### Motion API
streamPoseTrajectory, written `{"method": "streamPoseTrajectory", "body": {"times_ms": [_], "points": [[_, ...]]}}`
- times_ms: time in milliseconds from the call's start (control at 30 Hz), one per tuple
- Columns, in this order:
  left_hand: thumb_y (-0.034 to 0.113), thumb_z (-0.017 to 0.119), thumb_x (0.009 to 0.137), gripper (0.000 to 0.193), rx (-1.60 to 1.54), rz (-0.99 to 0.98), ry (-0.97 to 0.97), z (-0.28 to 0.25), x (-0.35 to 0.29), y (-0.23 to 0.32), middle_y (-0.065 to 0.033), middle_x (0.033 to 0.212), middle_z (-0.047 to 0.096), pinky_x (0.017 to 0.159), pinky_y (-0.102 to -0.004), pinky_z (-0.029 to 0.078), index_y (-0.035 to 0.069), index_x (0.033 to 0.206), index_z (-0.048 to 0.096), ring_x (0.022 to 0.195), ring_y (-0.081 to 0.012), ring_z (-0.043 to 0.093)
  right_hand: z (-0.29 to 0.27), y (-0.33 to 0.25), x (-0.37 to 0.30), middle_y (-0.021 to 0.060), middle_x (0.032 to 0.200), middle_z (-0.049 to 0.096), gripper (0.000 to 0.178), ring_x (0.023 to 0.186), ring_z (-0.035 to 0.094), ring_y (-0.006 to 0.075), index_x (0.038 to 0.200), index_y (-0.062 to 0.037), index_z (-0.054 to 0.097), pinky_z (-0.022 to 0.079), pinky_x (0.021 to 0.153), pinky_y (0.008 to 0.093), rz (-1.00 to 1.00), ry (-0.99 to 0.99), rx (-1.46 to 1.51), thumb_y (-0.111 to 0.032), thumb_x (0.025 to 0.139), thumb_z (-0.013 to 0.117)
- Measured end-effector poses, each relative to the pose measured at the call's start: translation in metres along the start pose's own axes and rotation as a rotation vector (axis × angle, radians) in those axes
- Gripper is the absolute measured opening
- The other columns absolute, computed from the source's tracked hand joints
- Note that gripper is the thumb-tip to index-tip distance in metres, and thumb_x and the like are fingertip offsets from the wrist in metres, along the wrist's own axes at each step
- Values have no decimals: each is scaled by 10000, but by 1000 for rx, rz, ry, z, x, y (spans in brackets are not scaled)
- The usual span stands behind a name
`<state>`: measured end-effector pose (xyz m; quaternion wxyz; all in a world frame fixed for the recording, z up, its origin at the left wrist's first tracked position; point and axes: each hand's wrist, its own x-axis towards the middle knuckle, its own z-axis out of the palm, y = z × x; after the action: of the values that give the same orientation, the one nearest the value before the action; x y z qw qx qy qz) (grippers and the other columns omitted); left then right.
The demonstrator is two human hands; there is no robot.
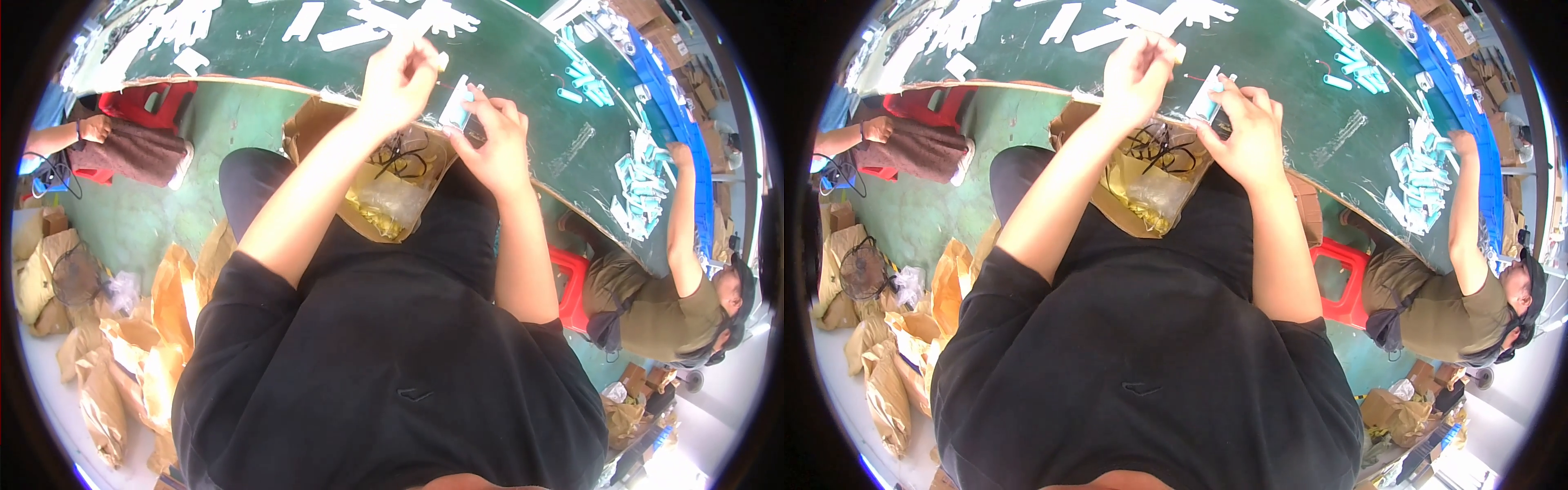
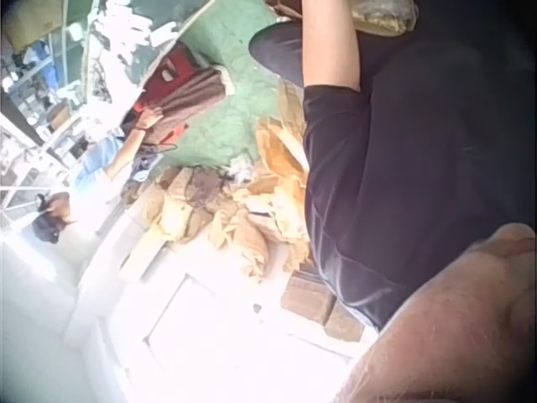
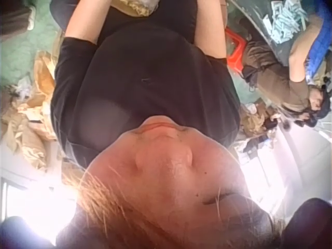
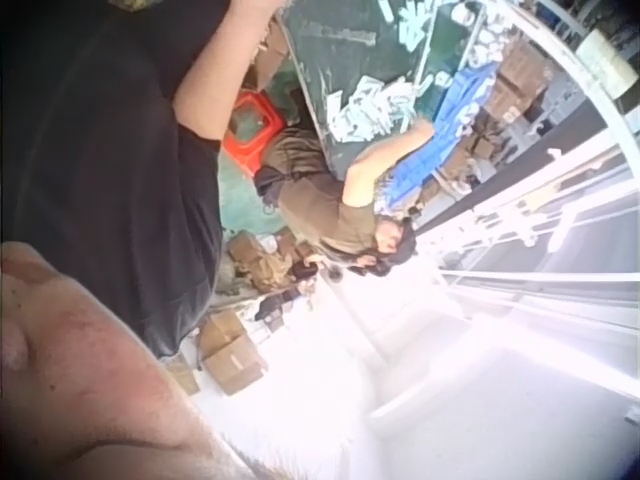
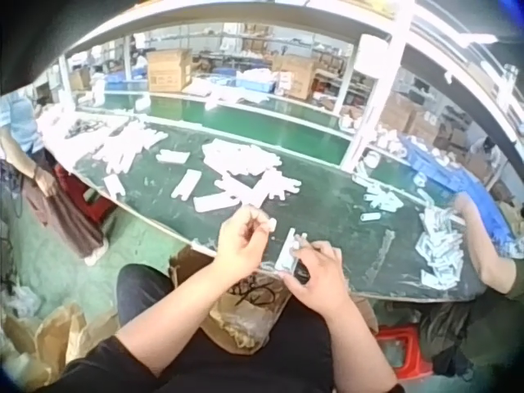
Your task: Assembling small electronic components into white plastic holders on a factory production line.
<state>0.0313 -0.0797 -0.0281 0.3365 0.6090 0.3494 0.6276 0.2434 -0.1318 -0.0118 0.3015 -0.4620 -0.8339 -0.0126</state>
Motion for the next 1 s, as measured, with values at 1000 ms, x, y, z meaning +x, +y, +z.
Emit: {"method": "streamPoseTrajectory", "body": {"times_ms": [1000], "points": [[-73,578,862,343,744,-19,-497,-34,59,73,-156,1150,691,895,-365,567,-2,1183,674,1072,-273,697,-34,29,-54,170,1478,648,549,1328,620,252,1460,45,606,463,1164,411,242,176,1240,-84,952,767]]}}
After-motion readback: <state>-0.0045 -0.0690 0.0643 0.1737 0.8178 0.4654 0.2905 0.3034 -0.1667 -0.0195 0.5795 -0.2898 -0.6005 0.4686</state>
